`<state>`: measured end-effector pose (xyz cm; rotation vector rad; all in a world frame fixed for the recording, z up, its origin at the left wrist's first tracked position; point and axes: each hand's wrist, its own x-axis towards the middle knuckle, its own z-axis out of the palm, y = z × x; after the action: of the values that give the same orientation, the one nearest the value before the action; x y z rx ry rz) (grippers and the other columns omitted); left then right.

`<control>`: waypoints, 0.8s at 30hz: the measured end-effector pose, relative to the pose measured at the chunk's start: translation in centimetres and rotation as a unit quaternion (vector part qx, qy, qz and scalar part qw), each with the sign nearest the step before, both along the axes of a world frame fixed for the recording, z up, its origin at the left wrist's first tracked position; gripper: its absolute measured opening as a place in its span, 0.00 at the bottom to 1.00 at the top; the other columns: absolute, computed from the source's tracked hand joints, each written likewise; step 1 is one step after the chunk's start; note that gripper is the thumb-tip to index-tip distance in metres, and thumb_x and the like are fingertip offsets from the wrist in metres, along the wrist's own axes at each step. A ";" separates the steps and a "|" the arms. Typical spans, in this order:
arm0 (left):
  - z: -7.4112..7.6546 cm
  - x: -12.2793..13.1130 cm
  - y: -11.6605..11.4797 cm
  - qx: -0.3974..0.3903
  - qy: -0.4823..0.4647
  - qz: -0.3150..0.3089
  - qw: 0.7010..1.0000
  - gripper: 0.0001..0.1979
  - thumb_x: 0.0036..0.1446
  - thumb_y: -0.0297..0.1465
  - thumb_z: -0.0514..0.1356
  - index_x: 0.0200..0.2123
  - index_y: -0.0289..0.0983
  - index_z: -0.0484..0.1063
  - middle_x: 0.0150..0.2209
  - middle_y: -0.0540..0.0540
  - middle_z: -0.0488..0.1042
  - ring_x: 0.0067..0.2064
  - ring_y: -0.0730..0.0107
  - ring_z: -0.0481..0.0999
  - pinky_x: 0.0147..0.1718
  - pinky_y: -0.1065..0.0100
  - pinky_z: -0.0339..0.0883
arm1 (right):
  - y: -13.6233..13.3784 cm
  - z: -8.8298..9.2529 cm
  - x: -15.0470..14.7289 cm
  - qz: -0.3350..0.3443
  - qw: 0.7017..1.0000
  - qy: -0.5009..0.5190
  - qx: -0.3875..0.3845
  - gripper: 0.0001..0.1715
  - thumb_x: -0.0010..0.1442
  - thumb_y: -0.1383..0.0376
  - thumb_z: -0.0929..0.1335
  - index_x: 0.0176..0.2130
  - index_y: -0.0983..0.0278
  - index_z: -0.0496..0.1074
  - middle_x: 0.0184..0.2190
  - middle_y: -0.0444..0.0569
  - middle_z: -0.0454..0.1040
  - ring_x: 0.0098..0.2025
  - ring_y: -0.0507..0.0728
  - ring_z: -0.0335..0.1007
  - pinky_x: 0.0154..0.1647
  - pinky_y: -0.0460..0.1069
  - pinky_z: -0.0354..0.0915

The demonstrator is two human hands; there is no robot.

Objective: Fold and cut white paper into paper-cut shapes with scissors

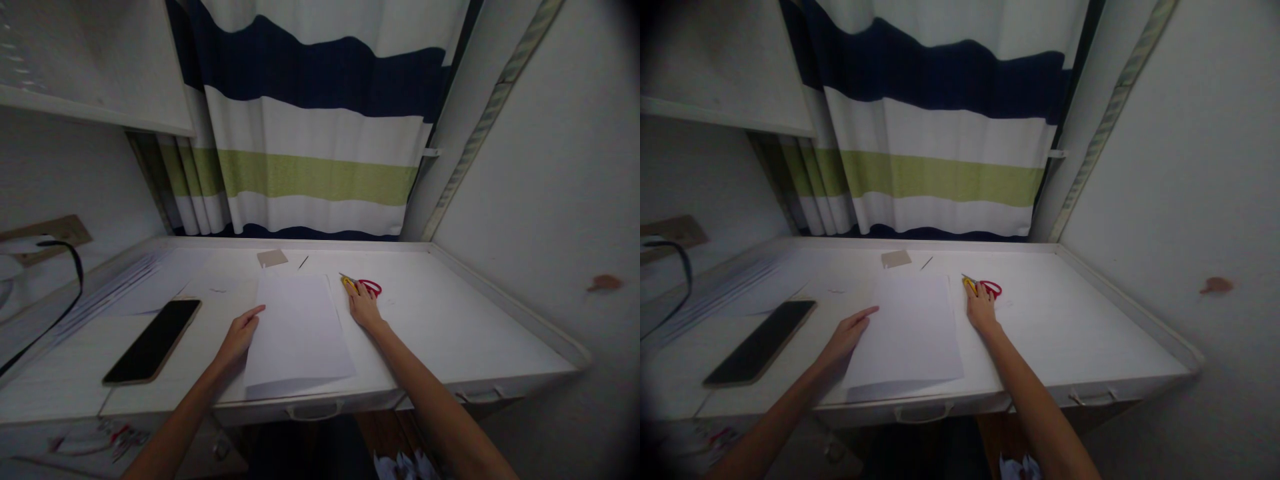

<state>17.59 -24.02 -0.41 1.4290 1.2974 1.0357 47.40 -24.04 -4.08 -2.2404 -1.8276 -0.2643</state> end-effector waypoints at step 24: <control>11.4 0.6 -1.3 0.145 -0.196 -0.143 0.959 0.26 0.58 0.38 0.42 0.59 0.41 0.39 0.57 0.42 0.54 0.54 0.63 0.59 0.52 0.58 0.53 | -5.0 9.0 -9.1 0.105 0.562 0.793 0.210 0.22 0.56 0.56 0.59 0.49 0.62 0.60 0.42 0.48 0.71 0.44 0.54 0.67 0.43 0.52 0.66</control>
<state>18.21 -25.36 10.95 1.4759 0.6511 1.2665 38.33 -29.00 4.91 -0.9043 -0.7005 0.9637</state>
